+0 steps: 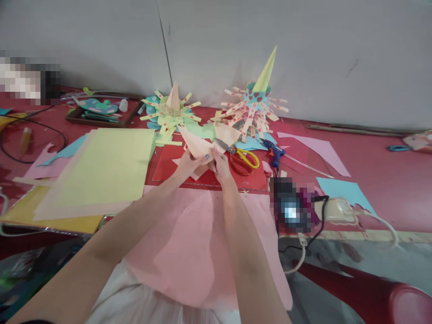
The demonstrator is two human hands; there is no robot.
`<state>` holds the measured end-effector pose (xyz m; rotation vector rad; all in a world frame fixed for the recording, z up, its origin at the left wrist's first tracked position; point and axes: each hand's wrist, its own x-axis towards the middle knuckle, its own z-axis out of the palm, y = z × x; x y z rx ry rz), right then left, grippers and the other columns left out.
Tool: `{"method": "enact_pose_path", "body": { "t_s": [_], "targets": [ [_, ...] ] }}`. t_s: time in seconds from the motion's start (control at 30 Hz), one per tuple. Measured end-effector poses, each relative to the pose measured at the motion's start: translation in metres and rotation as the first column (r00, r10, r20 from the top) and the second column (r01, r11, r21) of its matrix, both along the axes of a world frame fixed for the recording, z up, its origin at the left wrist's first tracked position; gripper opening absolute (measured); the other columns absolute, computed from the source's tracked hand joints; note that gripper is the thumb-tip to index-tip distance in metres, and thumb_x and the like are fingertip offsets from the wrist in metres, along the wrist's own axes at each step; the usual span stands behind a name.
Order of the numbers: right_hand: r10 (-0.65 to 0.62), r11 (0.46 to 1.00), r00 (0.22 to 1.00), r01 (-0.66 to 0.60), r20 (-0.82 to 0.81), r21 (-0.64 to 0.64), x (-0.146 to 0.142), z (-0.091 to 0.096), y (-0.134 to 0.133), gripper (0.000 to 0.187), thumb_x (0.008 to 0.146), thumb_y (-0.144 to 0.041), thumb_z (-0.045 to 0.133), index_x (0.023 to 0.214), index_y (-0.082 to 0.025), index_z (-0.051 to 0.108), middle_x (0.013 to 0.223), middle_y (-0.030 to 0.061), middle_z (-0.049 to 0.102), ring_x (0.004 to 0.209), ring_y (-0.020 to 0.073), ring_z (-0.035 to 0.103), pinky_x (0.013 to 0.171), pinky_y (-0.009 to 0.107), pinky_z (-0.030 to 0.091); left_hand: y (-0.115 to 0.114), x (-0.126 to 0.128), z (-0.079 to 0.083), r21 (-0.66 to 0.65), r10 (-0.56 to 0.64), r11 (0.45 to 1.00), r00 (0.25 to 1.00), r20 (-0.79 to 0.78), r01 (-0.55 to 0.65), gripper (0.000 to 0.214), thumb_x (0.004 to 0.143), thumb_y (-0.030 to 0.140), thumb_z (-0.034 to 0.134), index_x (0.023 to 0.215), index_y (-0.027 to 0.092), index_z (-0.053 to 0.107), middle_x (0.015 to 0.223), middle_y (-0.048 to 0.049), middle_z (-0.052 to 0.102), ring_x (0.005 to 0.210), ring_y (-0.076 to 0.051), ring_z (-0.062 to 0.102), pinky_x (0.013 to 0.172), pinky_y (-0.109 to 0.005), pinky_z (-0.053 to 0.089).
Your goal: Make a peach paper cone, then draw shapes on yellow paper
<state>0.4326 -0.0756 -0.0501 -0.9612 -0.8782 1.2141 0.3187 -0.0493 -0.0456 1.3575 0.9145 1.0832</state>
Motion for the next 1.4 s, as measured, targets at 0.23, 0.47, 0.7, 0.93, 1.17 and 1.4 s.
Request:
{"method": "enact_pose_path", "body": {
  "t_s": [0.23,0.47,0.7,0.93,1.17,1.4],
  "targets": [
    [-0.16,0.987,0.982,0.158,0.103,0.024,-0.001,-0.004,0.004,0.057,0.074,-0.06,0.047,0.037,-0.021,0.027,0.026,-0.0083,0.026,0.027,0.0044,0.024,0.033,0.021,0.023,0.0,-0.004,0.002,0.036,0.081,0.996,0.994,-0.074,-0.078,0.042,0.065,0.037,0.068,0.098,0.016,0.055,0.101,-0.0107,0.065,0.095,-0.026,0.06,0.08,-0.038,0.05],
    [-0.452,0.892,0.887,0.448,0.094,0.06,0.004,-0.006,0.01,0.035,0.075,-0.053,0.05,0.065,-0.019,0.055,0.037,-0.0103,0.033,0.03,0.0045,0.025,0.031,0.019,0.02,0.0,-0.004,0.007,-0.145,0.064,0.988,0.992,0.109,-0.047,0.035,0.069,0.028,0.064,0.099,0.013,0.054,0.099,-0.0122,0.065,0.08,-0.023,0.065,0.07,-0.039,0.055],
    [-0.402,0.916,0.904,0.395,0.146,0.074,0.0,-0.004,0.009,0.033,0.071,-0.047,0.057,0.093,-0.022,0.06,0.073,-0.0025,0.06,0.048,0.0062,0.048,0.038,0.018,0.033,0.003,-0.004,0.005,-0.03,0.115,0.992,0.988,-0.108,-0.119,0.034,0.064,0.027,0.068,0.093,0.016,0.056,0.096,-0.009,0.068,0.09,-0.025,0.062,0.076,-0.038,0.052],
    [-0.359,0.933,0.911,0.355,0.202,0.056,-0.002,-0.003,0.008,0.033,0.074,-0.048,0.051,0.089,-0.021,0.063,0.08,-0.0002,0.064,0.05,0.0059,0.049,0.04,0.017,0.034,0.008,-0.012,0.011,0.109,0.208,0.975,0.968,-0.136,-0.195,0.038,0.065,0.029,0.067,0.098,0.018,0.053,0.1,-0.0087,0.064,0.095,-0.024,0.06,0.082,-0.036,0.049],
    [-0.36,0.933,0.919,0.359,0.163,0.034,-0.003,0.0,0.009,0.03,0.074,-0.046,0.05,0.087,-0.021,0.061,0.09,0.0001,0.064,0.043,0.0029,0.042,0.037,0.016,0.032,0.035,-0.037,0.021,0.261,0.52,0.829,0.853,-0.034,-0.495,0.054,0.067,0.026,0.065,0.115,0.02,0.04,0.116,-0.0087,0.055,0.109,-0.02,0.052,0.091,-0.029,0.044],
    [-0.377,0.925,0.901,0.379,0.216,0.034,-0.007,0.0,0.011,0.025,0.075,-0.043,0.05,0.081,-0.02,0.059,0.086,-0.0002,0.063,0.044,0.0029,0.041,0.04,0.015,0.034,0.1,-0.024,0.018,0.301,0.407,0.893,0.886,-0.223,-0.335,0.062,0.056,0.019,0.069,0.113,0.019,0.042,0.109,-0.0083,0.057,0.104,-0.024,0.054,0.09,-0.037,0.043]
  ]
}}
